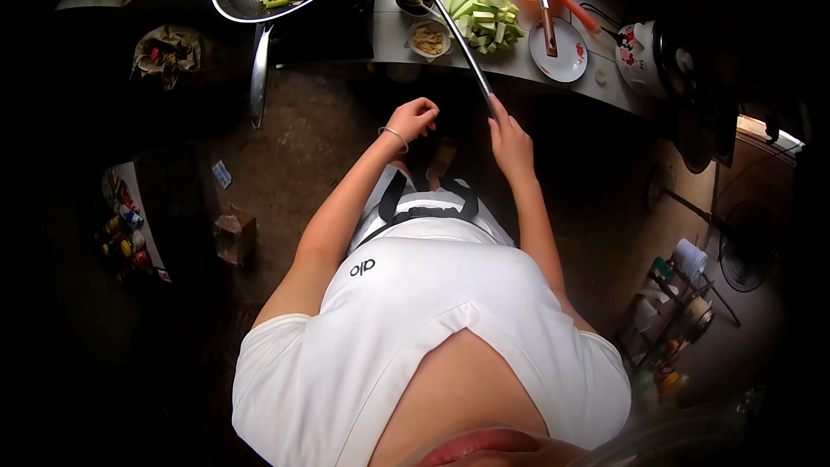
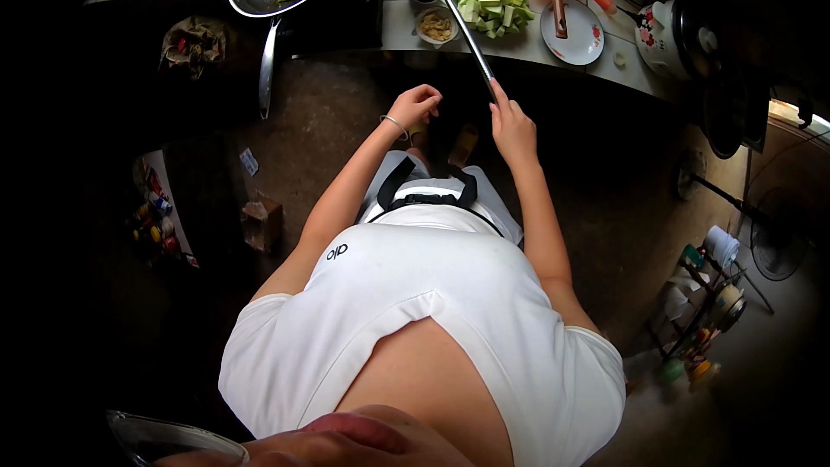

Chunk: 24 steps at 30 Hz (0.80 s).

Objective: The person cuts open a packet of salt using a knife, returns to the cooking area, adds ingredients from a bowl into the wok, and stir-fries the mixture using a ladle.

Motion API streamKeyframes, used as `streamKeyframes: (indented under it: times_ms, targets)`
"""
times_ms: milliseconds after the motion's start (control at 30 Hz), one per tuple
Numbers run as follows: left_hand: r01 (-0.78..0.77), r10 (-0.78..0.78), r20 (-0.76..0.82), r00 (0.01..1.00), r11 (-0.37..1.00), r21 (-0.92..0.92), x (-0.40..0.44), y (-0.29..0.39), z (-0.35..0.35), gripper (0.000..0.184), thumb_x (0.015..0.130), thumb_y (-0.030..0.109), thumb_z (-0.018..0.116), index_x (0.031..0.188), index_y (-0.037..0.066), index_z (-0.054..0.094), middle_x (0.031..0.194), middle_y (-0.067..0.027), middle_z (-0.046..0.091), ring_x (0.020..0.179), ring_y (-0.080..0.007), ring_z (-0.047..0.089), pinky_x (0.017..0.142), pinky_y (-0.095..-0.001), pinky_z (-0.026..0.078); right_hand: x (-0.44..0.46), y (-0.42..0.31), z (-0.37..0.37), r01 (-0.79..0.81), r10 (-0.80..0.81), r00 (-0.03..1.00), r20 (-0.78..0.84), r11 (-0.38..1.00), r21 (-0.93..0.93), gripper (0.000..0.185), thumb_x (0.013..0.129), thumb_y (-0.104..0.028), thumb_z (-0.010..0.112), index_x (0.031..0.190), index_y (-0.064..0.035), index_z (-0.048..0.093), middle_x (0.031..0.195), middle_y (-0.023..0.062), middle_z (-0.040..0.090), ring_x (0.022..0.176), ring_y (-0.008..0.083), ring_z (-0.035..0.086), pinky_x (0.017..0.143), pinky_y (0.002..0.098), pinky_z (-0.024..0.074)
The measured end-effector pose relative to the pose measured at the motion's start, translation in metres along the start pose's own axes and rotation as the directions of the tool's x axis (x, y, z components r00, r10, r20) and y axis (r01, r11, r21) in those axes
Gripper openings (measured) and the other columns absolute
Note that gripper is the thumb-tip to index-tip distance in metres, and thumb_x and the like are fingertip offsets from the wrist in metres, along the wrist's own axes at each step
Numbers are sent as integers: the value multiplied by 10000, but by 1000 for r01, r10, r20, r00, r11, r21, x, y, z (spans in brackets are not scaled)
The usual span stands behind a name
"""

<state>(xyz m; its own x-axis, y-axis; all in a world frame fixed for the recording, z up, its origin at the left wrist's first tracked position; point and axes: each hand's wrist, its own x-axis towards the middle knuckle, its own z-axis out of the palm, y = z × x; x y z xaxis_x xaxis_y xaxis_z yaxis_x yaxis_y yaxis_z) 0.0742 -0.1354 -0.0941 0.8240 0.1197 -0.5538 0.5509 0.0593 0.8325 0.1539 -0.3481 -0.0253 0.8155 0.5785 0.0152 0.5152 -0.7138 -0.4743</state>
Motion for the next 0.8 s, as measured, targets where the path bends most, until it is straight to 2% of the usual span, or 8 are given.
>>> streamKeyframes:
  times_ms: [400, 567, 800]
  targets:
    - [20, -20, 9, 1000, 1000, -17, 2, -12, 2, 163, 881, 173, 559, 963, 35, 588, 704, -45, 627, 539, -95, 554, 510, -216, 458, 3, 4, 6, 33, -35, 998, -42, 998, -47, 479, 887, -181, 543, 1347, -222, 413, 675, 96, 504, 555, 295, 564, 498, 401, 479]
    - [23, -22, 17, 1000, 999, -25, 2, -14, 2, 167, 881, 175, 561, 964, 32, 587, 710, -51, 629, 543, -100, 559, 513, -220, 464, 0, 4, 5, 28, -35, 998, -49, 989, -147, 503, 880, -176, 558, 1356, -233, 405, 672, 84, 486, 541, 273, 562, 486, 381, 478]
    - [33, -33, 16, 999, 999, -2, 1, -17, 3, 170, 886, 180, 559, 963, 31, 591, 711, -53, 631, 547, -103, 565, 513, -226, 466, -8, 1, -2, 35, -42, 997, -57, 992, -119, 519, 881, -169, 558, 1368, -228, 387, 669, 85, 475, 533, 266, 558, 479, 371, 474]
